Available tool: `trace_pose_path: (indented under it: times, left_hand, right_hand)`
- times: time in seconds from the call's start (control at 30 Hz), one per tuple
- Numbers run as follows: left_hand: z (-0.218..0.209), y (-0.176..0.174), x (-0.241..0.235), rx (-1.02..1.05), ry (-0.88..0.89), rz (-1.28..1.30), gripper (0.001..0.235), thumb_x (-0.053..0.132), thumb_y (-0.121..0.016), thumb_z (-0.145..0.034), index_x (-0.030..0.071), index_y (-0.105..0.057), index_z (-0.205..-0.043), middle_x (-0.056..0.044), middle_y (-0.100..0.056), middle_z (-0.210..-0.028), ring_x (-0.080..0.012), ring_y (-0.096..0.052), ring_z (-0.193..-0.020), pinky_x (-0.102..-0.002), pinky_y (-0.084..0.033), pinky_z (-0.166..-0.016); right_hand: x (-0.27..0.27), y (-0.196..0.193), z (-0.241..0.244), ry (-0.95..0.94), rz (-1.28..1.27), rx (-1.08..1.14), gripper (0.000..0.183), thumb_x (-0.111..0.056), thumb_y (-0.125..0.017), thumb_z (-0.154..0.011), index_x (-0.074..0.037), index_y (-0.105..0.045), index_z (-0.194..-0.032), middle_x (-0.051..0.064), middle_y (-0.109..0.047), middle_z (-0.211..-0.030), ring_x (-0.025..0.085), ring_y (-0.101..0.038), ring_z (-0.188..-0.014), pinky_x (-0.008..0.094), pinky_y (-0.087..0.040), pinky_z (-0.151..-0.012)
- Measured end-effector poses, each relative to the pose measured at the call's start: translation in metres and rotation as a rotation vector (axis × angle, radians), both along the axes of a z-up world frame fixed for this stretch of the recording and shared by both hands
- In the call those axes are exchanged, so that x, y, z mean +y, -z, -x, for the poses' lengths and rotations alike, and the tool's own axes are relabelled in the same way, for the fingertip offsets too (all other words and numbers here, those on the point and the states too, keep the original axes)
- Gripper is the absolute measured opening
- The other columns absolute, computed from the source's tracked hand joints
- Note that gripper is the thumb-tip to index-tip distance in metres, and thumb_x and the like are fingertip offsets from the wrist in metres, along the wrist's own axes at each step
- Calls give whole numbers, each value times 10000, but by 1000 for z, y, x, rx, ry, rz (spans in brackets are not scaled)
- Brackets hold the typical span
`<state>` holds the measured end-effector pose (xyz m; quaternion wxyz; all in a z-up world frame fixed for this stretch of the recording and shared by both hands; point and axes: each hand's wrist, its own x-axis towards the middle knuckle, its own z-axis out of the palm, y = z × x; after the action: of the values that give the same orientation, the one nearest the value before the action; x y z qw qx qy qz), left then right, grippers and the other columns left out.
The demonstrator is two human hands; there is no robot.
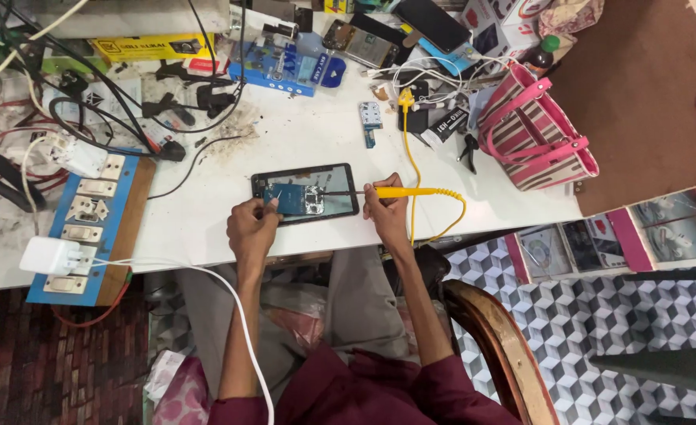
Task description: The person uses a soldering iron and a metal tool to work on the internal components of a disassembled tablet. They repeatedly apply heat and manipulate small parts on the circuit board while seated at a cluttered workbench.
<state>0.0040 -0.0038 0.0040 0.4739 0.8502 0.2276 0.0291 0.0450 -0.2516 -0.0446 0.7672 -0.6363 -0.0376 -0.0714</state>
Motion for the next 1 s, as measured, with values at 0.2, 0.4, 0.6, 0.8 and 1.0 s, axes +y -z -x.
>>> trace_pose_path:
  times: [0.2, 0.4, 0.6, 0.8, 1.0]
  left_hand:
    - [2, -2, -1, -33, -13, 22, 257, 273, -697, -914, 52, -750, -793, -36, -780, -732, -160, -729, -646, -337, -535, -666]
    - [1, -3, 1, -46, -21, 147, 219, 190, -719, -911, 3, -756, -803, -63, -771, -714, -141, -647, -456, -294, -514, -499]
    - [-2, -2, 8, -16, -24, 318, 222, 169, -750, -892, -52, -760, -880, -78, -778, -737, -101, -665, -486, -254, -507, -453]
    - [1, -10, 7, 52, -37, 251, 236, 210, -752, -902, -19, -772, -848, -68, -782, -730, -119, -635, -441, -264, -486, -493]
    - [1, -14, 8, 57, -22, 248, 238, 212, -751, -886, -15, -772, -818, -58, -781, -720, -120, -623, -426, -267, -493, -490]
  right_hand:
    - [0, 0, 1, 5, 4, 19, 199, -79, -650, -1019, -77, -455, -978, 0, -551, -698, 66, -532, -526, 216, -421, -487]
    - [0, -3, -1, 14, 18, 16, 210, -70, -652, -1011, -78, -446, -974, 5, -551, -681, 73, -536, -514, 222, -431, -484]
    - [1, -1, 2, 9, -2, 34, 205, -62, -652, -1010, -77, -449, -984, 5, -546, -686, 71, -527, -512, 226, -432, -483]
    - [3, -2, 1, -1, -10, 13, 194, -60, -644, -1016, -73, -453, -986, 4, -544, -674, 70, -517, -499, 224, -424, -468]
    - [2, -6, 5, -5, 31, 12, 184, -80, -635, -1024, -74, -456, -985, 9, -564, -675, 71, -534, -498, 217, -420, -468]
